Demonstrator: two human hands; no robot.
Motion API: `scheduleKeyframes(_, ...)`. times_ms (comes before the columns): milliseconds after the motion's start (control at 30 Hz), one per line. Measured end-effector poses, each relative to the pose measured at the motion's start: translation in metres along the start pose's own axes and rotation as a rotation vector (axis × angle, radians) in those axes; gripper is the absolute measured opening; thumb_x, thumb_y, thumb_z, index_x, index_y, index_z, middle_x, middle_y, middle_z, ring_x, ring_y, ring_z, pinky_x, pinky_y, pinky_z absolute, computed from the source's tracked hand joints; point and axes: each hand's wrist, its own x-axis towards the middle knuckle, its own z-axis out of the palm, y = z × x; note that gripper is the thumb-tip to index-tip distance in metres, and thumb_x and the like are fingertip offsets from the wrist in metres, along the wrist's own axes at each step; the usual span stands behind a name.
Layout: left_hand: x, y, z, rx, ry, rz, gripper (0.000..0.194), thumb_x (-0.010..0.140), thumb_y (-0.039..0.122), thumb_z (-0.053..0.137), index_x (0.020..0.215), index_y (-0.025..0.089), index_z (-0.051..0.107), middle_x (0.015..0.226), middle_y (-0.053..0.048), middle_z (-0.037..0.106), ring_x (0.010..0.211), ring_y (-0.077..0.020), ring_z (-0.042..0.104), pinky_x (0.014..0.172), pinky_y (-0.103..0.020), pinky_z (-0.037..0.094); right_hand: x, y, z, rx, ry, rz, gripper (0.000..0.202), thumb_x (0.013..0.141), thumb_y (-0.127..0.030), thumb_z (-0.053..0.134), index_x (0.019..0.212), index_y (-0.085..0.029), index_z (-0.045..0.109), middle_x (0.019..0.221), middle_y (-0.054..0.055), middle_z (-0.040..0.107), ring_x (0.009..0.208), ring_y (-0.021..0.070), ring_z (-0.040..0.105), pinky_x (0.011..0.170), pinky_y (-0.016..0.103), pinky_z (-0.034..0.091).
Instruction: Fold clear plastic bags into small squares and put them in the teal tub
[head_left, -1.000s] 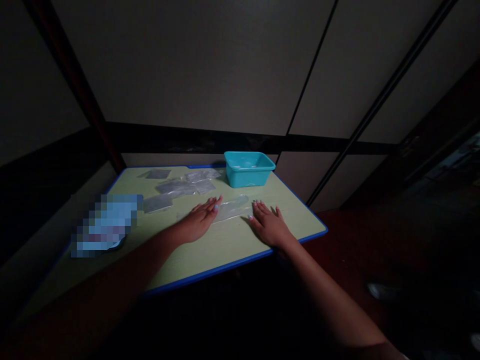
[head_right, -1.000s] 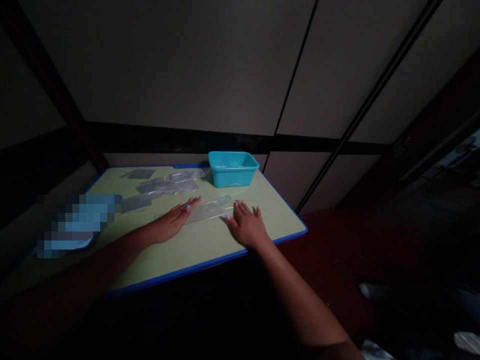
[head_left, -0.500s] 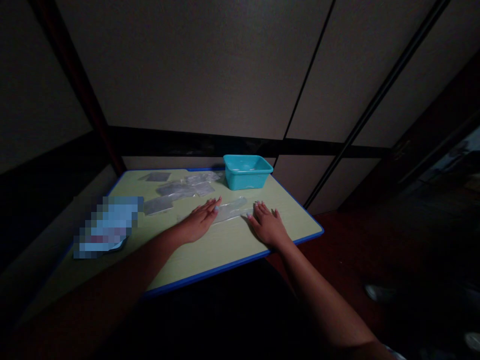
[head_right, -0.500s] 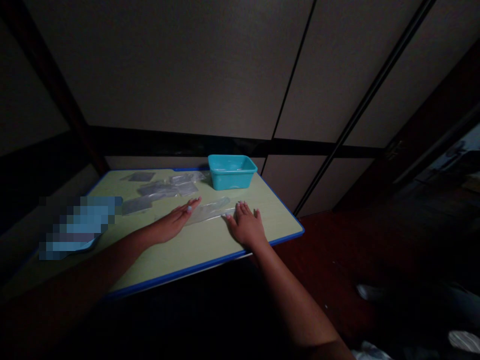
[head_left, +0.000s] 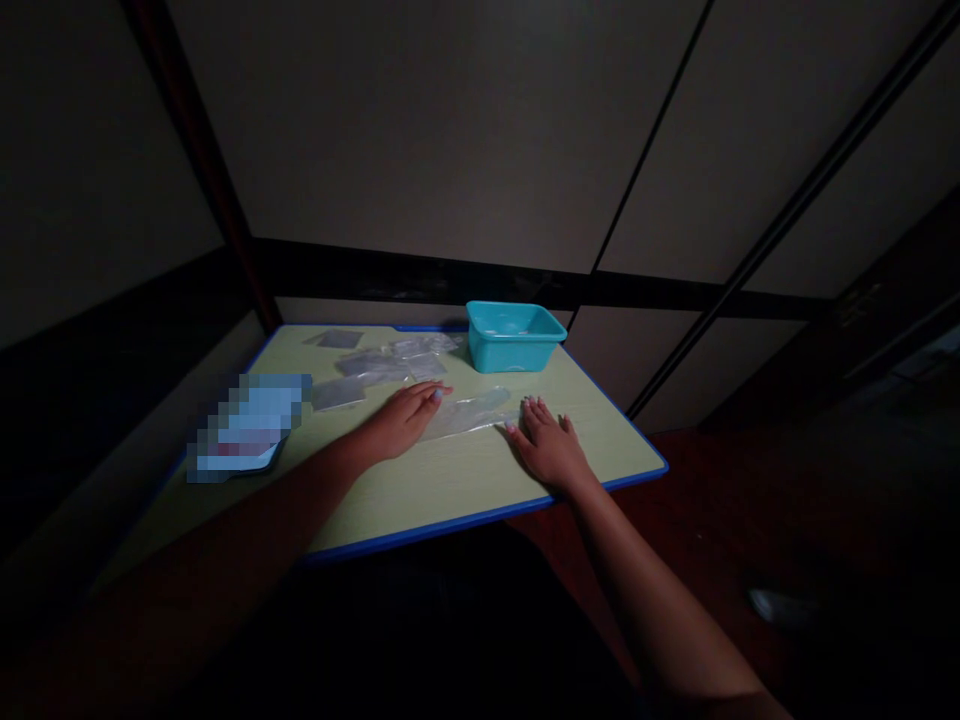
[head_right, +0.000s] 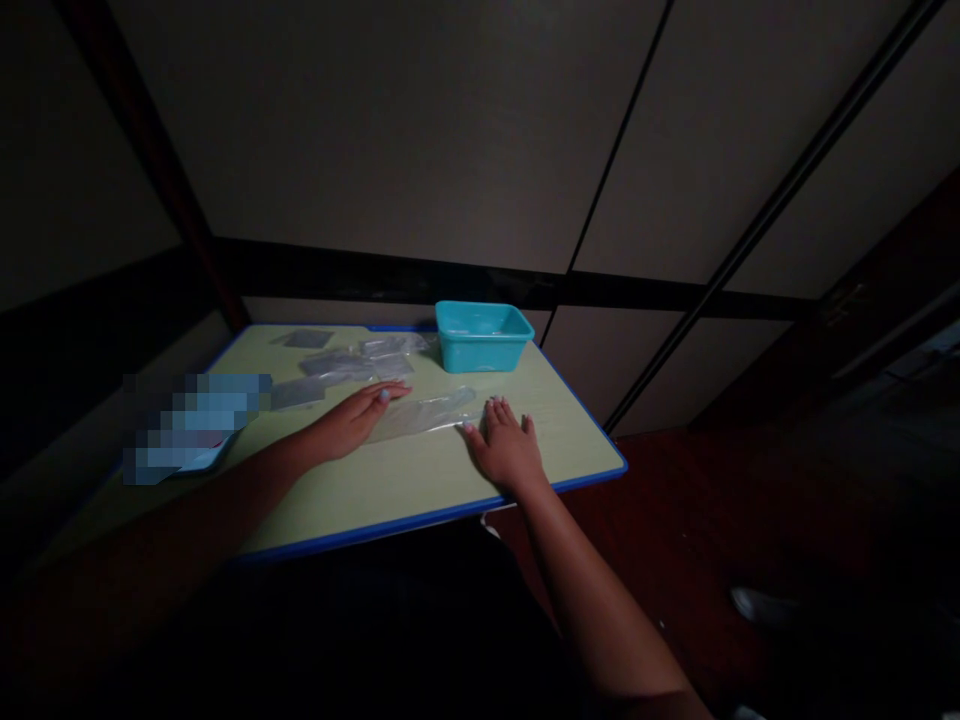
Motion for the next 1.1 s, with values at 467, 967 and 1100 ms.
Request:
scheduleKeyframes(467,0.003,-0.006,0.001,-0.055,0.029,-0.021,0.056,0.093,0.056,0.022,0.107,0.02,0.062,0.117,-0.01,0.064,0.115,-0.0232,0.055,0.107,-0.042,0.037,-0.003,0.001,-0.001,-0.016,0.009,-0.032,0.071,0.095,-0.055,0.024,0.146,-0.007,0.028,0.154,0.013,0.023,0.144,0.0224,0.015,0.113,0.052,0.016)
scheduleKeyframes(967,0.009,-0.01,-0.007,-0.38,0.502,-0.132,0.077,0.088,0.07,0.006,0.091,0.018,0.062,0.107,-0.012,0.064,0.105,-0.0251,0.057,0.089,-0.039,0.048,-0.005,-0.008,-0.009,-0.084,-0.004,-0.269,0.069,0.094,-0.047,0.033,0.152,-0.018,0.01,0.156,0.011,0.003,0.145,0.024,0.002,0.11,0.061,-0.001)
scheduleKeyframes(1100,0.013,-0.012,-0.011,-0.503,0.579,-0.298,0.08,0.084,0.071,-0.005,0.085,0.019,0.057,0.098,-0.013,0.067,0.087,-0.0231,0.061,0.071,-0.035,0.051,0.009,-0.028,-0.021,-0.087,-0.184,-0.593,0.071,0.094,-0.051,0.033,0.152,-0.017,0.011,0.156,0.011,0.008,0.144,0.0251,0.008,0.111,0.059,-0.002)
